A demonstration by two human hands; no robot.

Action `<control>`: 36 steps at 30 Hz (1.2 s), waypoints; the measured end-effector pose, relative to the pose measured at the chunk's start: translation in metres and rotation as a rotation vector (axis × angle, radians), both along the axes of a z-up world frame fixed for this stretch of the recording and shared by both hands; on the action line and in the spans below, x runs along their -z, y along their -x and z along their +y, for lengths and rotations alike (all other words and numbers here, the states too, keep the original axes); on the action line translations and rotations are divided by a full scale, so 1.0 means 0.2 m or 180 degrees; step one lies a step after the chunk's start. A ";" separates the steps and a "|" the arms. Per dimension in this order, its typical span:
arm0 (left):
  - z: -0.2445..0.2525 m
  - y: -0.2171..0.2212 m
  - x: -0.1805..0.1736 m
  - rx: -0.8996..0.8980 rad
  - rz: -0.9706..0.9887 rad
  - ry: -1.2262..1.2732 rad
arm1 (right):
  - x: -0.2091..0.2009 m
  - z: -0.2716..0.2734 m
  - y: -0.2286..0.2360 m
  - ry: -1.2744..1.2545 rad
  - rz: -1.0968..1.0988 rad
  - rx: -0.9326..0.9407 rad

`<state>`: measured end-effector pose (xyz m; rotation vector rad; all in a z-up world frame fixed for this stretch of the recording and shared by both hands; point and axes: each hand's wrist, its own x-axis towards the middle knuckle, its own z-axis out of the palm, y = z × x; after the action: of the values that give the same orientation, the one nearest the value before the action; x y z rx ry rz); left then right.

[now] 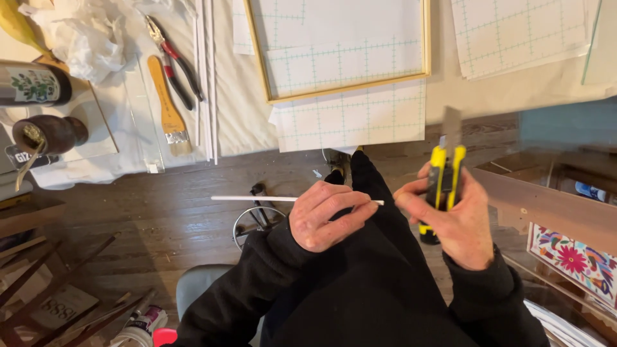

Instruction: The person is measuring and cutting small white plastic strips with a utility knife to fit into a wooden picture frame.

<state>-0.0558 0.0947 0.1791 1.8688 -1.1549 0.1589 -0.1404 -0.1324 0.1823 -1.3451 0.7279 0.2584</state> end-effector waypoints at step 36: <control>0.06 0.32 -0.23 -0.0965 0.3463 0.0923 | -0.08 0.08 0.22 0.1680 -0.2301 -0.1698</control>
<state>-0.1190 0.1067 0.2256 1.4849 -0.0905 -0.4571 -0.1842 -0.1158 0.1979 -1.9660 -0.2057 -0.0220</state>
